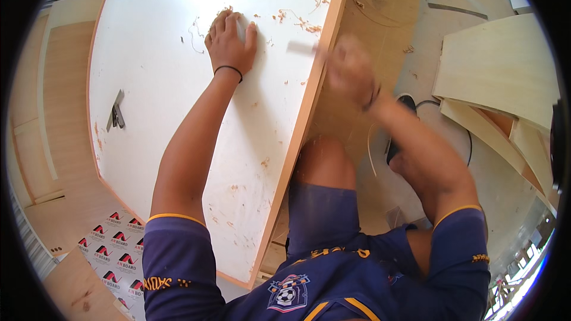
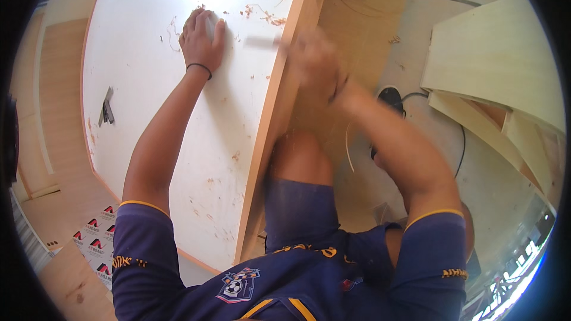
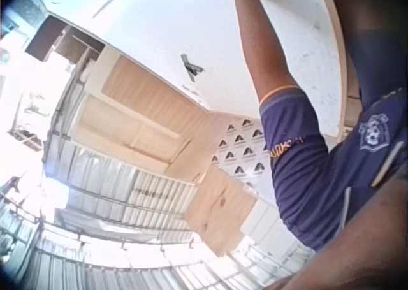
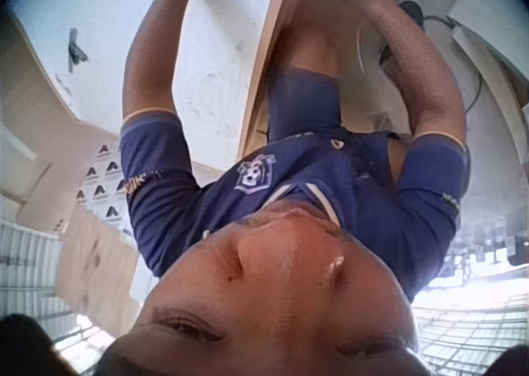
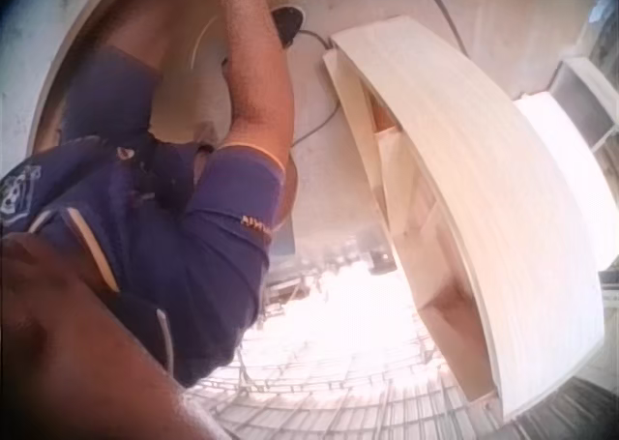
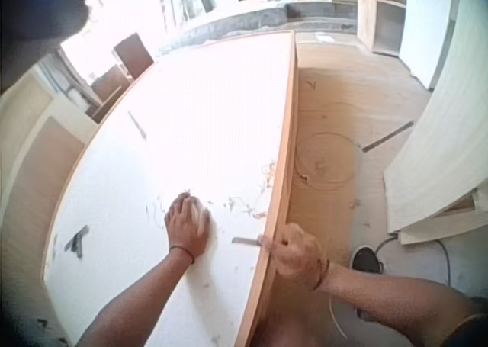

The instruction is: The person shaves the edge of a wood panel with a blade.

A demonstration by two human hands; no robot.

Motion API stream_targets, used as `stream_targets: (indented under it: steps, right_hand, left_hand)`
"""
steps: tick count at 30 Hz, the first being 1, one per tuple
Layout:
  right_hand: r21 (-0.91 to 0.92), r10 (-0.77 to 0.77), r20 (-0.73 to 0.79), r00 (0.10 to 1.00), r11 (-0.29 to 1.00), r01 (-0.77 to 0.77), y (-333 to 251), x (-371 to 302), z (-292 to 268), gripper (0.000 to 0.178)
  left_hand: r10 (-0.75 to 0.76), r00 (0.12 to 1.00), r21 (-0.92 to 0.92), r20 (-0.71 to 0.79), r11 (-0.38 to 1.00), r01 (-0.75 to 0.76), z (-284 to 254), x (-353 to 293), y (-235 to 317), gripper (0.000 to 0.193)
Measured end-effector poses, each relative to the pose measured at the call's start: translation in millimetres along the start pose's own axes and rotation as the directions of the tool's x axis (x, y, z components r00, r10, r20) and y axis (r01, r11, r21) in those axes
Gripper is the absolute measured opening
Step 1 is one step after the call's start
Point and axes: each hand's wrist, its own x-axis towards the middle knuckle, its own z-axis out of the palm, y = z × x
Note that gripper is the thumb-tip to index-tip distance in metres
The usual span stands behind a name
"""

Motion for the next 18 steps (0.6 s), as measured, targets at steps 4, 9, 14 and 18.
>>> stream_targets:
  steps: [4,9,14,18]
  right_hand:
    - [0.271,0.004,0.268,0.963,0.959,-0.08,-161,-81,-15,0.017]
    - [0.213,0.012,0.36,0.933,0.972,-0.095,-173,-85,-30,0.012]
    - [-0.107,0.094,0.007,0.996,0.99,-0.092,23,3,-22,0.035]
    - [-0.163,0.178,0.081,0.981,0.973,-0.163,-23,-8,-8,0.026]
  left_hand:
    - [-0.035,0.999,-0.006,0.038,0.999,0.035,-4,0,-3,0.048]
    - [-0.026,0.999,-0.032,0.024,0.999,0.026,6,3,1,0.05]
    - [0.011,1.0,-0.057,0.013,0.998,-0.01,18,9,19,0.052]
    - [0.016,1.0,-0.027,-0.01,0.999,-0.016,20,5,0,0.051]
